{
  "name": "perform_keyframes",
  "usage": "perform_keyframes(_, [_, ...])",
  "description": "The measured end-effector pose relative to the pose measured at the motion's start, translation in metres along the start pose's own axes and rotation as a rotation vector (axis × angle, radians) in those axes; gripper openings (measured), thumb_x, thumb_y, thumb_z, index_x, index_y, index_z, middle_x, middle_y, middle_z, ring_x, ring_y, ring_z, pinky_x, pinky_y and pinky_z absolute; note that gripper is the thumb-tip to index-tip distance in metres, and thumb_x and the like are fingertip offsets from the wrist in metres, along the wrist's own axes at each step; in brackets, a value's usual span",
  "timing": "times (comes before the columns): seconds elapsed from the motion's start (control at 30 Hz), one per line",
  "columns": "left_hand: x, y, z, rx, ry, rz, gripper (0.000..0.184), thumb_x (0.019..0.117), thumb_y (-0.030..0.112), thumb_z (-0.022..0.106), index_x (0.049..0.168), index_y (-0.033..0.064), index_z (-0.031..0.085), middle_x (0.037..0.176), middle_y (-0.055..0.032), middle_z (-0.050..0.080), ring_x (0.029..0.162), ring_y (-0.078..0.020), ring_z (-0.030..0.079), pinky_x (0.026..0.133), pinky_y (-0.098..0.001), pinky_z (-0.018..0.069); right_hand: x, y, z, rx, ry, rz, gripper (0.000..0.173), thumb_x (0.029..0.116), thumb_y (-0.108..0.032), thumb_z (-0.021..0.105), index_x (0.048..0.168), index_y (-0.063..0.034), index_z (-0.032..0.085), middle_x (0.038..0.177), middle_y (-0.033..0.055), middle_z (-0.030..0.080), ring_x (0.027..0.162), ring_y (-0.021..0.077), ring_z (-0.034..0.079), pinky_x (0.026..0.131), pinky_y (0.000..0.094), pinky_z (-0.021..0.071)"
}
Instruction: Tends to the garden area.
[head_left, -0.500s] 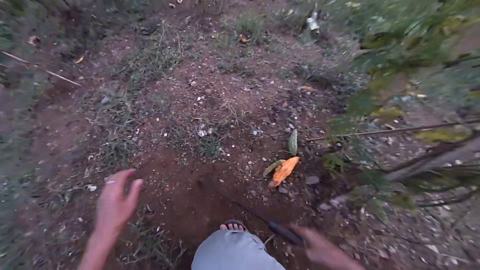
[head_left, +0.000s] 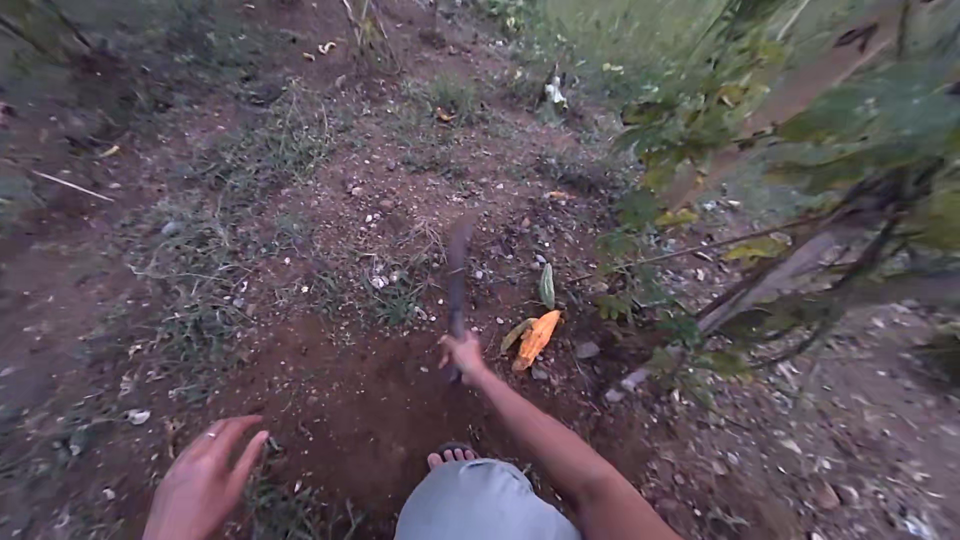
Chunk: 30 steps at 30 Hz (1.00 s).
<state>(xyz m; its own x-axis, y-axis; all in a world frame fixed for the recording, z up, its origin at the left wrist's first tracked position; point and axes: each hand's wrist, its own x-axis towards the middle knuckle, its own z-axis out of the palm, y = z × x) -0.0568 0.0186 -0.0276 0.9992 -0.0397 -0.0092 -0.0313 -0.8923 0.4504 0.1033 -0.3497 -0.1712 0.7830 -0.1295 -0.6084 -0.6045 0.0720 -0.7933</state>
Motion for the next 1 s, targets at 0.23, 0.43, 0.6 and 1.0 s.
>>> perform_keyframes(0.23, [0.001, -0.022, 0.006, -0.010, -0.046, -0.067, 0.036, 0.1024, 0.024, 0.059, 0.123, -0.0035, 0.069, 0.119, -0.0294, 0.068, 0.111, -0.0502, 0.065, 0.094, -0.0696, 0.0479, -0.100, 0.038, -0.039, -0.370, -0.415, 0.153, 0.030, 0.0942, -0.009, 0.072, 0.118, 0.0027, 0.058, 0.070, 0.0032, 0.059, 0.053, 0.0102, 0.056, 0.054, 0.0267, 0.0525])
perform_keyframes(0.43, [-0.005, -0.023, 0.006, -0.026, -0.043, -0.045, 0.034, 0.1013, 0.021, 0.059, 0.119, -0.0070, 0.069, 0.115, -0.0313, 0.068, 0.107, -0.0514, 0.066, 0.094, -0.0687, 0.0485, -0.123, 0.021, -0.071, -0.184, 0.026, -0.072, 0.045, 0.0995, -0.007, 0.062, 0.138, 0.0048, 0.043, 0.077, 0.0081, 0.061, 0.054, 0.0149, 0.062, 0.057, 0.0328, 0.0589])
perform_keyframes(0.6, [-0.002, -0.023, 0.006, -0.022, -0.051, -0.045, 0.034, 0.1014, 0.021, 0.059, 0.119, -0.0065, 0.069, 0.115, -0.0314, 0.068, 0.106, -0.0512, 0.067, 0.093, -0.0682, 0.0492, -0.114, 0.039, -0.059, 0.072, 0.289, -0.020, 0.033, 0.1023, -0.002, 0.059, 0.129, 0.0057, 0.042, 0.065, 0.0072, 0.056, 0.047, 0.0147, 0.060, 0.052, 0.0309, 0.0588])
perform_keyframes(1.0, [0.006, -0.023, 0.015, -0.030, -0.112, -0.049, 0.036, 0.1020, 0.022, 0.059, 0.122, -0.0069, 0.067, 0.118, -0.0310, 0.068, 0.111, -0.0504, 0.065, 0.097, -0.0683, 0.0474, -0.081, 0.048, -0.071, -0.024, -0.328, 0.362, 0.032, 0.1043, -0.011, 0.052, 0.133, -0.0002, 0.043, 0.097, 0.0155, 0.071, 0.083, 0.0263, 0.073, 0.075, 0.0431, 0.0626])
